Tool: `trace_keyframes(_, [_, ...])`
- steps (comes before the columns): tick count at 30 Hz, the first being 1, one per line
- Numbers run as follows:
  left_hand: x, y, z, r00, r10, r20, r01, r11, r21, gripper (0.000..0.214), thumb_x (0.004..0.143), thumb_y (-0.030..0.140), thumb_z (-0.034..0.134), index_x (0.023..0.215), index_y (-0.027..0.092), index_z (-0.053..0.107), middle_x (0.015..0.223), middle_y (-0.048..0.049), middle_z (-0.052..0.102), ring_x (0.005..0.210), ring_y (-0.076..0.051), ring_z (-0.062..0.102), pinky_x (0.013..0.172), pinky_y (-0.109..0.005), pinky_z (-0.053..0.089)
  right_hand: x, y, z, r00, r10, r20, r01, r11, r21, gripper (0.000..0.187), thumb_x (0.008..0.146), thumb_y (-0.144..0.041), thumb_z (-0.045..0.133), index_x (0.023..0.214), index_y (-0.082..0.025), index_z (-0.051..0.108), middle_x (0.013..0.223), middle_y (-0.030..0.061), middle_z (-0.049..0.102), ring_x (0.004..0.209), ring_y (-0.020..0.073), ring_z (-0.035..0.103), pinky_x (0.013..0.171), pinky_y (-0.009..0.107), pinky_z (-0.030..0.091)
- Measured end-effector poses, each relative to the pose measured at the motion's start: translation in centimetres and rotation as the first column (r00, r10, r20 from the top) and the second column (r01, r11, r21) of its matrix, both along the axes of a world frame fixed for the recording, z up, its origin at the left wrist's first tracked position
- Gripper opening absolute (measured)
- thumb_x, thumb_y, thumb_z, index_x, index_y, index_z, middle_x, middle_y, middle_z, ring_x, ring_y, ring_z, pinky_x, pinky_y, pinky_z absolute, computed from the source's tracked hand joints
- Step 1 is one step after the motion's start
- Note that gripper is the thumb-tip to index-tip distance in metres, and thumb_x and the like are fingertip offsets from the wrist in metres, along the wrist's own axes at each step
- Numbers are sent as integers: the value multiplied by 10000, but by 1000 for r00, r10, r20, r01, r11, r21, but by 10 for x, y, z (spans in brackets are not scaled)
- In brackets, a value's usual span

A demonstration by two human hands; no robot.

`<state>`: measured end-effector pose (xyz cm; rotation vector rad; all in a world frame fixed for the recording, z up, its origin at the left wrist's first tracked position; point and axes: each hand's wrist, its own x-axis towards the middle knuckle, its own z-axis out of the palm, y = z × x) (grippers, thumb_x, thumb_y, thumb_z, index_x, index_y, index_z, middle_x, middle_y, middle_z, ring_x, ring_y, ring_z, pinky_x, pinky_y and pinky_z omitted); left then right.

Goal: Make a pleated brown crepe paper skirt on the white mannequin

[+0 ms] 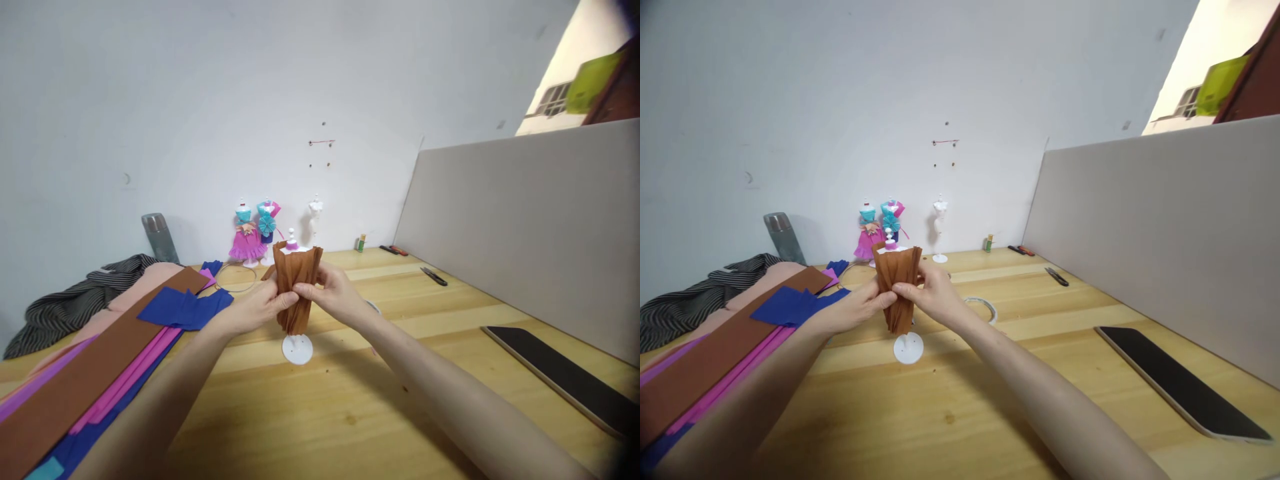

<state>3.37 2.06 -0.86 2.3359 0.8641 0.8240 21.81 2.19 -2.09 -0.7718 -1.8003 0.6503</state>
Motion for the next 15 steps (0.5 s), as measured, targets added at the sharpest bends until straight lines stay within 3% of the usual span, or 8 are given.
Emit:
trace_keyframes(7, [9, -3, -4, 1000, 17, 8, -18, 999, 27, 344, 889, 455, 414, 966, 158, 569, 950, -76, 623, 925, -242, 575, 842, -378, 477, 4, -6, 10, 995, -34, 92, 36, 999, -17, 248, 765, -343, 629, 913, -144, 610, 830, 59, 668, 761, 204, 606, 668, 318, 477])
trace_keyframes(15, [15, -3, -8, 991, -11, 131, 13, 1000, -13, 369, 909, 436, 408, 1140, 173, 525, 1156, -95, 601, 1112, -256, 535, 971, -387, 418, 6, -14, 16, 981, -81, 174, 85, 996, -18, 230, 802, -342, 593, 933, -153, 607, 828, 61, 665, 727, 198, 600, 623, 306, 459])
